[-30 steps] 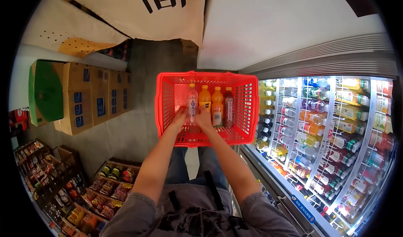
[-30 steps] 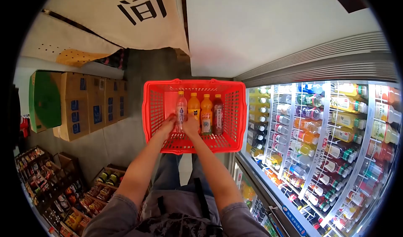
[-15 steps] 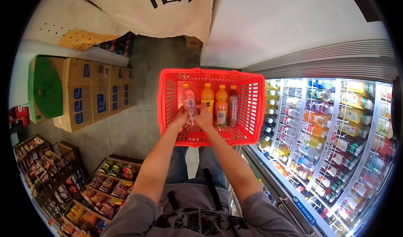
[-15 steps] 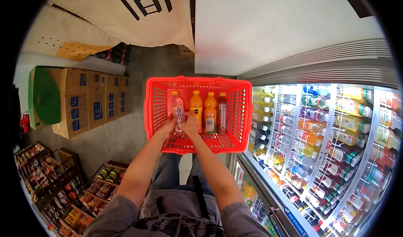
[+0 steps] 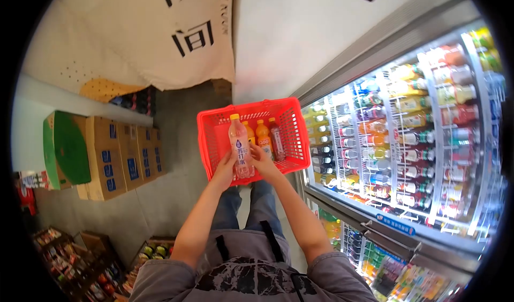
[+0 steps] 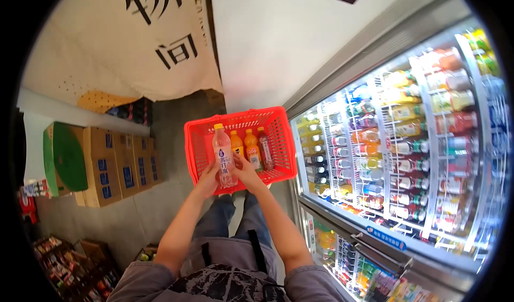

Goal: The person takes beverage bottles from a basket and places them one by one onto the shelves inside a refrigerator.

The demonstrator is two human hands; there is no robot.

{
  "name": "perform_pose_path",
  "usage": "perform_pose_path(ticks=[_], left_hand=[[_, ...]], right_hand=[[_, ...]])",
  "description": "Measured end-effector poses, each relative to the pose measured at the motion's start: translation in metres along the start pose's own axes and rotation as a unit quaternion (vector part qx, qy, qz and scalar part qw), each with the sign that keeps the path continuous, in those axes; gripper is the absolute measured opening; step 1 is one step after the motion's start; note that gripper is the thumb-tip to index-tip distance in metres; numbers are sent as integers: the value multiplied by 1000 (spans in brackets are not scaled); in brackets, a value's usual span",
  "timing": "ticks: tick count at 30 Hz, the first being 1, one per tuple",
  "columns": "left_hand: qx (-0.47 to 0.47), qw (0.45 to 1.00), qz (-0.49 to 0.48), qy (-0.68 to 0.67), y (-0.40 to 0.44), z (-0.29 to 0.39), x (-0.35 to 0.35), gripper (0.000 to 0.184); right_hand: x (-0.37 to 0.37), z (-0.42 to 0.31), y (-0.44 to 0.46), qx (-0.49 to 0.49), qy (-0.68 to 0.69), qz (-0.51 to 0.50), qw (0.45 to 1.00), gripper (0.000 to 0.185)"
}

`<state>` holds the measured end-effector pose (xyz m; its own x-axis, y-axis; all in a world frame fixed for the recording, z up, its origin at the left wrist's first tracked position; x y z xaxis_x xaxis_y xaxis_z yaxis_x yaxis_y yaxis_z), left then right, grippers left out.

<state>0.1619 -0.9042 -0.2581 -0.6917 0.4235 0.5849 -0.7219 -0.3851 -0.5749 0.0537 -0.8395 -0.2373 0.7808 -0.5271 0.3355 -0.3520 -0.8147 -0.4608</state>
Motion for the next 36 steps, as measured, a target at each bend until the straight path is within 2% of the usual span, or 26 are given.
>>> perform_pose_path(ticks=[2, 3, 7, 11, 13, 15, 19, 22, 25, 30, 32, 34, 36], left_hand=[[-4, 999, -36, -9, -13, 15, 26, 48], [7, 998, -69, -2, -19, 24, 43, 47], [14, 984, -170, 43, -37, 42, 101, 46], [30, 966, -228, 120, -51, 48, 161, 45], [4, 954, -273, 127, -77, 49, 207, 45], [-3, 941, -303, 149, -76, 30, 232, 46], [-49, 908, -385, 159, -115, -13, 302, 49], [-86, 873, -447, 175, -150, -59, 351, 52], [-119, 837, -494, 201, -194, -103, 387, 55], [-145, 796, -545, 219, -246, -176, 418, 56], [-167, 785, -565, 192, -268, -195, 426, 59], [-178, 776, -575, 190, -281, -213, 429, 61], [-203, 781, -569, 158, -291, -225, 428, 62]], right_hand=[[5, -22, -20, 5, -13, -16, 1000, 60], [7, -36, -30, -23, -10, -21, 999, 59], [5, -96, -87, -82, -2, 27, 996, 60], [-19, -127, -138, -154, -7, 101, 983, 59], [-25, -147, -172, -179, 17, 129, 975, 60], [-41, -153, -207, -200, 74, 141, 967, 62], [-76, -157, -285, -288, 93, 166, 939, 66], [-97, -154, -362, -299, 89, 255, 915, 72], [-115, -142, -429, -338, 64, 299, 890, 75], [-131, -115, -526, -344, 48, 381, 857, 74], [-133, -108, -555, -326, -39, 423, 844, 75], [-138, -101, -578, -340, -55, 436, 831, 73], [-146, -90, -597, -319, -85, 447, 831, 62]])
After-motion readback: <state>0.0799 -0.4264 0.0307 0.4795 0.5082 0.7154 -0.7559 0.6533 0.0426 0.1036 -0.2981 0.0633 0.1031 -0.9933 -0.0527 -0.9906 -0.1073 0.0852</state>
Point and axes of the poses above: each hand's wrist, its own y-axis towards the middle knuckle, its own x-axis out of the palm, z = x × y, the point moved 9 cm from there along y, towards the middle knuckle, and after that the axes turned 2 degrees about -z, right-handed, at the moved point
